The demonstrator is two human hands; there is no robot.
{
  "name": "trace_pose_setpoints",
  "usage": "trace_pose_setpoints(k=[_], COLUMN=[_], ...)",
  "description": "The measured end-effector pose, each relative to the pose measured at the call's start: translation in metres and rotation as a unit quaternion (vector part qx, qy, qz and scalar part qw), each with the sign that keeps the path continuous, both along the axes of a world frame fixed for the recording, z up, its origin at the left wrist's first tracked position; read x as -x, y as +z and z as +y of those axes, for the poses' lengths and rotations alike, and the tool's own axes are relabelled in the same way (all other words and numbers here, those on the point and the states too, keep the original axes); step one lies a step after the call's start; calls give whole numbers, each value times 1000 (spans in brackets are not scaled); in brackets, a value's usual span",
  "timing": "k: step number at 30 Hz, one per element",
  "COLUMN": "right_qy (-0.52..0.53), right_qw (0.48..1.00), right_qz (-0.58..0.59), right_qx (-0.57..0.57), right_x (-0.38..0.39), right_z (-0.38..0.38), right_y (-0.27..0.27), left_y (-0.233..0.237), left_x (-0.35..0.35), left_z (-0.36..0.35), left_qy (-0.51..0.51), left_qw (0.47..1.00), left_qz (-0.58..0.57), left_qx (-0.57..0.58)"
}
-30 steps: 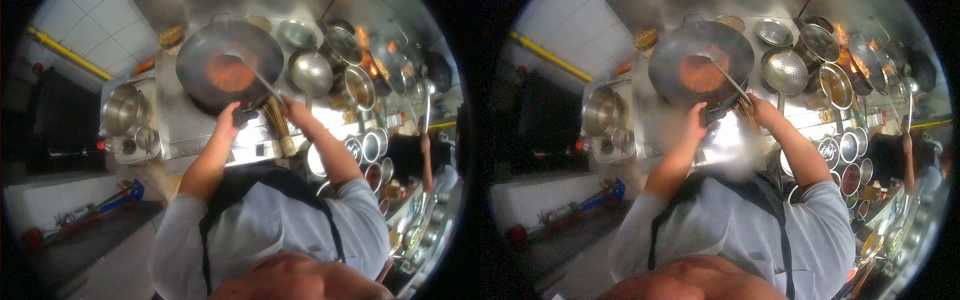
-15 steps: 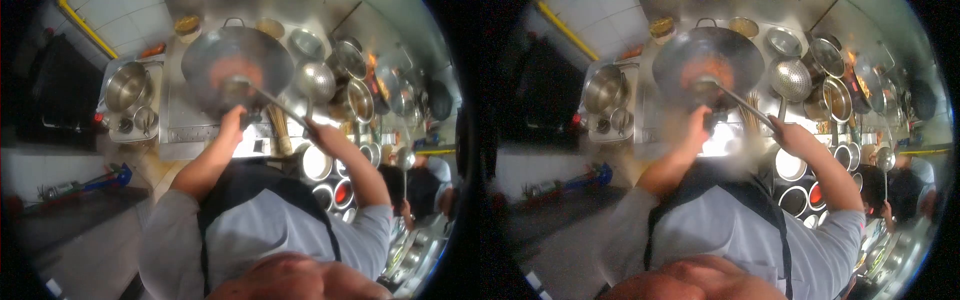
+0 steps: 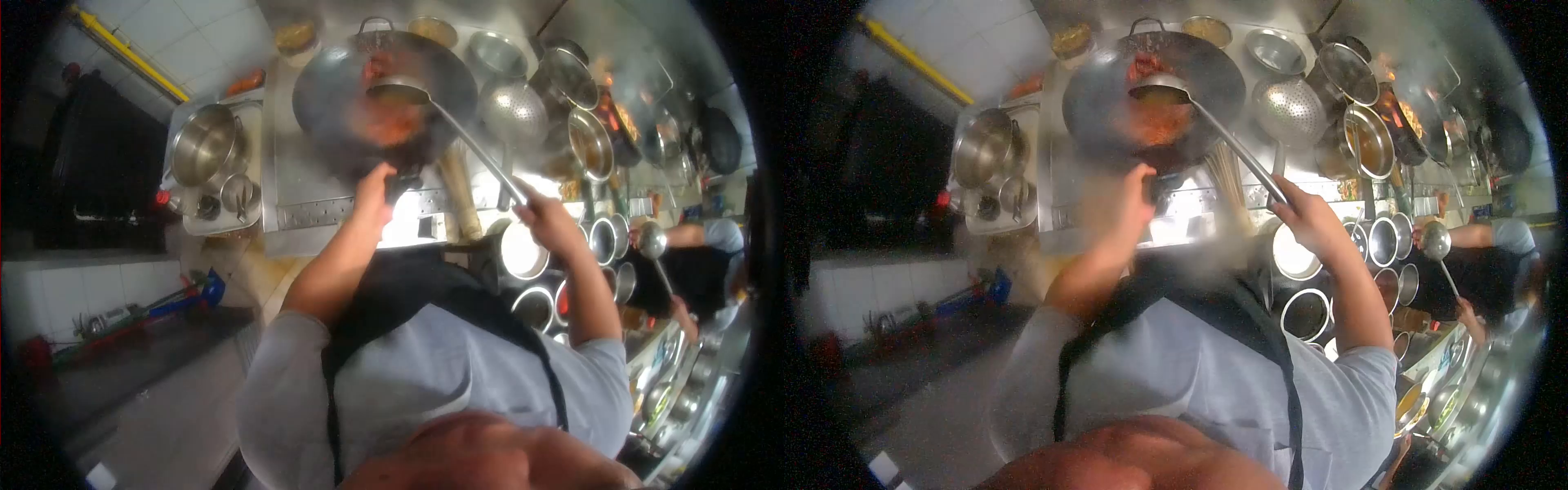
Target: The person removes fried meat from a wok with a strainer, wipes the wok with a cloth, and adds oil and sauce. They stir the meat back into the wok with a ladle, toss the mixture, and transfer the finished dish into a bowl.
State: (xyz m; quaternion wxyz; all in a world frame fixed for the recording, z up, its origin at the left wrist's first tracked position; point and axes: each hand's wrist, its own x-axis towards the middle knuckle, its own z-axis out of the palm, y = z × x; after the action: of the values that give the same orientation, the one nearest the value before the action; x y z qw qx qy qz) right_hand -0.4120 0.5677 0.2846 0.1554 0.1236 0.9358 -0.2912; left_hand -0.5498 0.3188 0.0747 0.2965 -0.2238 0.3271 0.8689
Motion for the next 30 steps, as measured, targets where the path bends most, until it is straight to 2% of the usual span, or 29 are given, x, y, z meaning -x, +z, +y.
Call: trace_pose_setpoints(k=[2,4,5,6,7,10,13,15,20,22,23,25,30], right_qy=[-34,-37,0,-17,16,71,54,100,101,66,60,80,111], right_qw=[999,998,995,997,997,992,992,990,986,992,992,987,984], right_qz=[9,34,96,66,33,39,40,-14,38,-73,-73,9,-20], right_qx=[39,43,-30,-31,-73,-96,-104,-96,-126,-85,-83,-139,-137], right_x=[12,38,51,65,80,98,97,104,93,92,87,82,87], right_z=[-5,-11,-7,-20,-20,-15,-14,-7,1,9,9,8,22], right_y=[-7,-35,-72,-79,-95,-108,-105,-101,-89,-77,-80,-87,-98], left_y=[5,24,24,22,17,-2,-13,-21,-6,1,-4,-18,-7], left_x=[24,32,34,36,35,43,47,50,49,44,44,52,49], left_z=[12,22,24,23,21,17,17,17,16,18,17,15,15], left_qy=[3,56,54,43,34,31,25,16,-2,28,22,1,-13], left_qw=[1000,998,998,998,998,998,998,998,996,998,998,999,998], left_qz=[-12,-27,-25,-29,-37,-12,-15,-19,-33,-24,-23,-27,-40], left_qx=[-6,21,22,32,44,50,62,54,83,47,49,42,49])
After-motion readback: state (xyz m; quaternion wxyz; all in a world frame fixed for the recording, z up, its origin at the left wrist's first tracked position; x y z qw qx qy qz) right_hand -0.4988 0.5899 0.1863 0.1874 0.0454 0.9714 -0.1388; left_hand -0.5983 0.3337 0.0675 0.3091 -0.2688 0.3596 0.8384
